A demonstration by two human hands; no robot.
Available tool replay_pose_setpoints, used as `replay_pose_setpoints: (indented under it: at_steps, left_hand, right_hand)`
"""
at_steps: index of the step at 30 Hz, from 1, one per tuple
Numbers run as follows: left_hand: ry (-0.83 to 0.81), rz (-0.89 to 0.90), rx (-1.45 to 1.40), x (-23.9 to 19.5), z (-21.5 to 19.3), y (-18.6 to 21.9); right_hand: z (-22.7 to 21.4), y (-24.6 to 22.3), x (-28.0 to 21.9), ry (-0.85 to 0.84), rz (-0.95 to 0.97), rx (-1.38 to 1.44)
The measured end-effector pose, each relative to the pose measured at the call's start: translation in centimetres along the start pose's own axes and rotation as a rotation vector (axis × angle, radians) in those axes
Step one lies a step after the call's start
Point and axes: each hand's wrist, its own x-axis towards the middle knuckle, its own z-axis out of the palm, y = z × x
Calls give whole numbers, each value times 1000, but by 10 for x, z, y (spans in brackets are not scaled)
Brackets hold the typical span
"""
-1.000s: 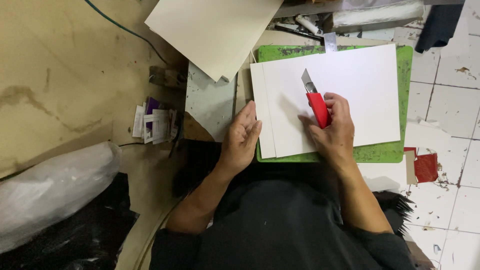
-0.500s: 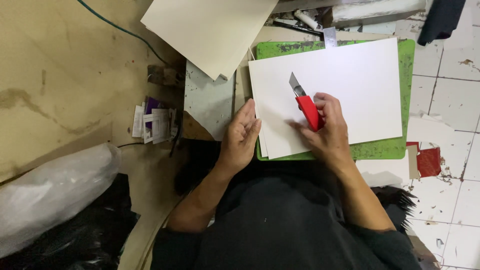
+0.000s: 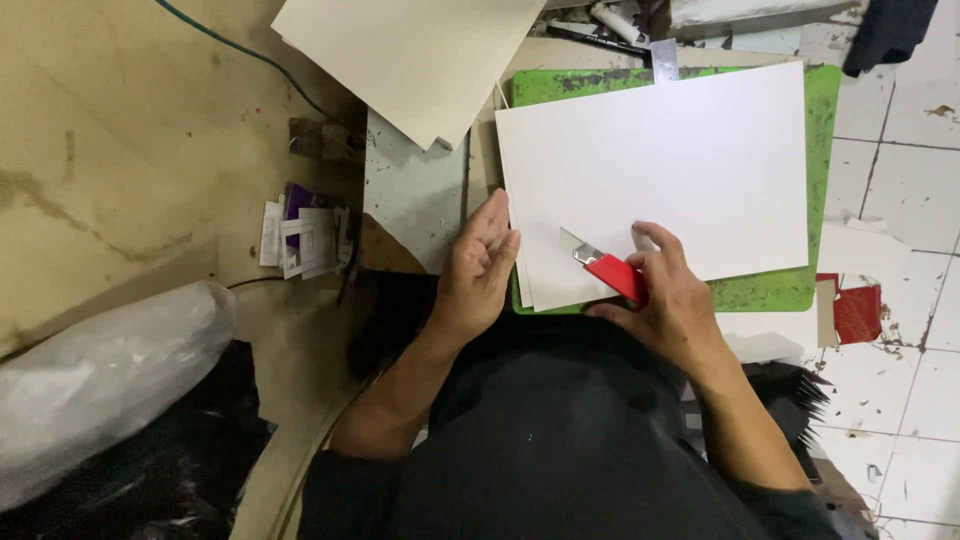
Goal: Cutting paper sheets to size using a utility knife and a metal ruler on a cutting mat.
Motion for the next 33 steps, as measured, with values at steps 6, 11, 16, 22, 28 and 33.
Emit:
replay_pose_setpoints:
  at_steps: [6,11,16,22,28,33]
  left_hand:
    - [-8,-5,-6,0,-1,-3]
    - [-10,-9,4,0,1,6]
    - [-20,-5,28,0,-1,2]
    - [0,8,29,0,0,1]
    - [-49,-33,28,-2,-2,1]
    - [-61,-4,39,-6,-1,5]
  right_hand:
    - [8,-2,0,59,-4,10]
    - [12,1,-2,95,-26,13]
    - [12,1,-1,98,-44,19]
    - [12,0,1,101,-14,-2]
    - [11,2,2,91,-11,75]
    - [9,1,2,60,-10,77]
